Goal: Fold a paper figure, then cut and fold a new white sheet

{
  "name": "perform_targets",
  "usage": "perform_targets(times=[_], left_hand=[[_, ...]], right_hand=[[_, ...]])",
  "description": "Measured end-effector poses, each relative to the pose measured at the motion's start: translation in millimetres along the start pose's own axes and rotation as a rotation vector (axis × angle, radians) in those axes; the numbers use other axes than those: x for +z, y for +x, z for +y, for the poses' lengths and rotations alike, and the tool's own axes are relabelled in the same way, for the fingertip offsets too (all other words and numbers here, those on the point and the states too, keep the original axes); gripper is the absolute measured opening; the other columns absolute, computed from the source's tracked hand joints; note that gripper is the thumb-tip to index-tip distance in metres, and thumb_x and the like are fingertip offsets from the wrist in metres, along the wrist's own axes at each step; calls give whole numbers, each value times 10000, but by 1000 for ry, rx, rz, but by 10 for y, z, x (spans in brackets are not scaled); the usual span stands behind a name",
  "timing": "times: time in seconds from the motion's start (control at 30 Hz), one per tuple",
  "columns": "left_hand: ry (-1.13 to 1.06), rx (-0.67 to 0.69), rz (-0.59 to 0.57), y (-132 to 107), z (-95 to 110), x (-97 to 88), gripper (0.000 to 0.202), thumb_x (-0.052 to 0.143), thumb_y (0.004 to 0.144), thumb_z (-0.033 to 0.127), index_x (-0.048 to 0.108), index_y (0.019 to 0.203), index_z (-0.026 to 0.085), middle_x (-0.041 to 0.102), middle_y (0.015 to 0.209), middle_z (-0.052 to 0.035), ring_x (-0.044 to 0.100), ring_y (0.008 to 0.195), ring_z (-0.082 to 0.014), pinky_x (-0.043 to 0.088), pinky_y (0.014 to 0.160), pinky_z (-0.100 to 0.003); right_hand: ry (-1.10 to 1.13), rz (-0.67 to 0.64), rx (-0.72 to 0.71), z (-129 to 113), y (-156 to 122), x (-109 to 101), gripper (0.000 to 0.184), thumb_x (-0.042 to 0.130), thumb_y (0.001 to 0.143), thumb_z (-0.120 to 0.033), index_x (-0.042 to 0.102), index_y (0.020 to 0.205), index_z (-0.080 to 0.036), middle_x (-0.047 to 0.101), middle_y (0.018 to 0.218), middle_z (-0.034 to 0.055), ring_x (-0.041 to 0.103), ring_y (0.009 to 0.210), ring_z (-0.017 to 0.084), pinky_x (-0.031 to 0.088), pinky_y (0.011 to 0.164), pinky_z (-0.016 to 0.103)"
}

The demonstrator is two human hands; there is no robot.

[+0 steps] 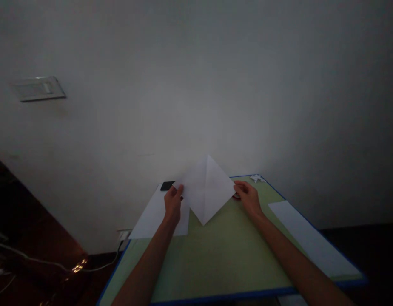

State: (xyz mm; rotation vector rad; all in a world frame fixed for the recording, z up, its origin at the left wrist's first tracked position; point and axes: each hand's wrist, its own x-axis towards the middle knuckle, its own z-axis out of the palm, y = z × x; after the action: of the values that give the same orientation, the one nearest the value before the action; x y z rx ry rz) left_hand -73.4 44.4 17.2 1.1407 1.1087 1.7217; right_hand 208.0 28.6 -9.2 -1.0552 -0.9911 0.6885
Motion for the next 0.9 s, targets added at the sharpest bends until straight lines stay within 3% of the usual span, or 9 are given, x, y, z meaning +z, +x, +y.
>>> perform_targets(times=[0.13, 0.37, 0.57, 0.77, 0.9], left_hand=[[-21, -26, -6, -10, 18, 1, 564, 815, 605, 623, 674, 915, 174, 699, 888, -47, 629, 741, -167, 463, 663, -279], [-32, -51, -8, -34, 53, 15, 538, 818, 601, 609, 628, 859, 177, 636, 791, -8, 585, 663, -141, 468, 609, -270], [64, 28, 47, -18, 45, 2, 483, 785, 656, 603, 536, 711, 194, 497, 633, 49, 476, 565, -111, 397, 525, -223], [95, 61, -35, -75, 87, 44, 479, 769, 683, 610, 654, 841, 173, 626, 735, -6, 529, 638, -138, 373, 527, -211], [101, 39, -115, -100, 71, 83, 493, 785, 668, 609, 678, 842, 160, 641, 720, -14, 553, 657, -148, 383, 536, -208]], right_hand=[[-23, -15, -34, -1, -2, 2, 389, 739, 712, -466, 719, 982, -186, 752, 920, 98, 694, 857, 262, 576, 746, 401], [36, -31, 17, -43, -31, 12, 380, 748, 694, -445, 720, 971, -187, 740, 926, 96, 682, 844, 257, 577, 721, 395], [11, -126, 60, -59, -23, 2, 361, 733, 683, -410, 743, 966, -185, 751, 894, 72, 684, 831, 250, 556, 752, 389], [-24, -227, 125, -67, -20, 37, 385, 799, 605, -390, 732, 929, -192, 770, 900, 73, 696, 807, 258, 541, 750, 388], [70, -344, 237, -154, -92, 47, 443, 827, 593, -338, 703, 998, -205, 776, 966, 65, 715, 820, 261, 555, 724, 377]])
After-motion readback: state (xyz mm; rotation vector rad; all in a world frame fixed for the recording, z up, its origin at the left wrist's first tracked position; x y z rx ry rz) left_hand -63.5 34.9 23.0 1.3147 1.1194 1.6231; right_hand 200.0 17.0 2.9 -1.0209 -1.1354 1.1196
